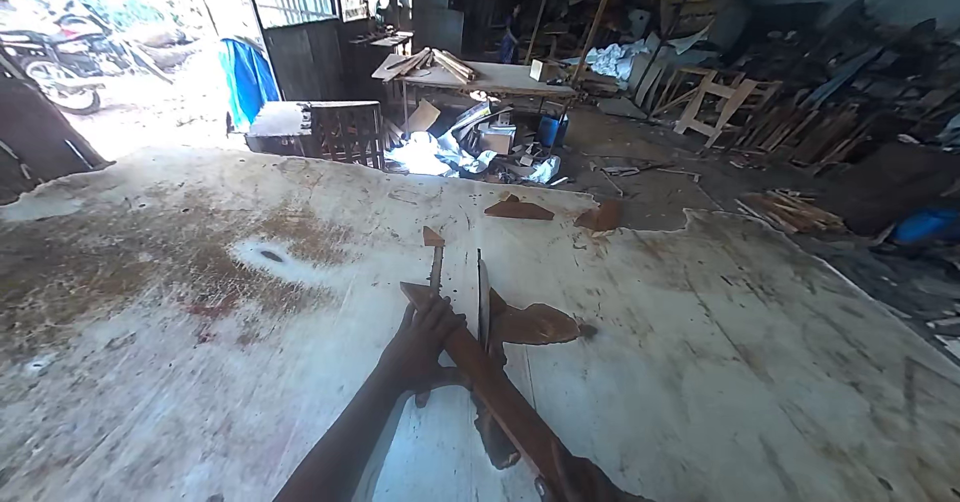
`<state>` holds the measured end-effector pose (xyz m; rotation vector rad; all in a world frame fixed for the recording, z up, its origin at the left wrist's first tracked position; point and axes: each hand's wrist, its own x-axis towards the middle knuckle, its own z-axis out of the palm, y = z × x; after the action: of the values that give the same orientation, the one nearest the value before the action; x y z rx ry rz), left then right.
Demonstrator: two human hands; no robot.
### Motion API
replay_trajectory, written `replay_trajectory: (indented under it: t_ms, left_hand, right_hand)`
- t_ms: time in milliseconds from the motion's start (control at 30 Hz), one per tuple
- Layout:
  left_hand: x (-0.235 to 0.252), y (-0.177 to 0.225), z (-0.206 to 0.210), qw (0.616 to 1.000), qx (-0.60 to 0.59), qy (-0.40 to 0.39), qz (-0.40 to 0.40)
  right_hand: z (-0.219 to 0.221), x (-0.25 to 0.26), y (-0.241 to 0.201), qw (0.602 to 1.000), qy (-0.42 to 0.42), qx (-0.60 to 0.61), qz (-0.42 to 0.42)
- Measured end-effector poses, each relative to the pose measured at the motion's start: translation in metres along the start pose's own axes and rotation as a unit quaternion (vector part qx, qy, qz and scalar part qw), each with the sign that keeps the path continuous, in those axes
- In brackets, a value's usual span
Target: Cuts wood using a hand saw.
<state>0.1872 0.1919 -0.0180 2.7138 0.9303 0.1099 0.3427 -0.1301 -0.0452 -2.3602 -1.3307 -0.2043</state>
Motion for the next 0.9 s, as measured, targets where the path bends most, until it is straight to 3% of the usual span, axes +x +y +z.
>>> replay_trajectory:
  t_ms: [467,900]
  left_hand:
    - [0.007,-0.003,0.003,1.000,0.011,0.025,0.006]
    - [0.008,-0.003,0.000,1.000,0.001,0.006,-0.009]
  right_hand:
    - [0.005,0.004,0.003,0.998,0.062,-0.015,-0.027]
    - [0.005,0.008,0.004,0.999,0.032,-0.017,-0.018]
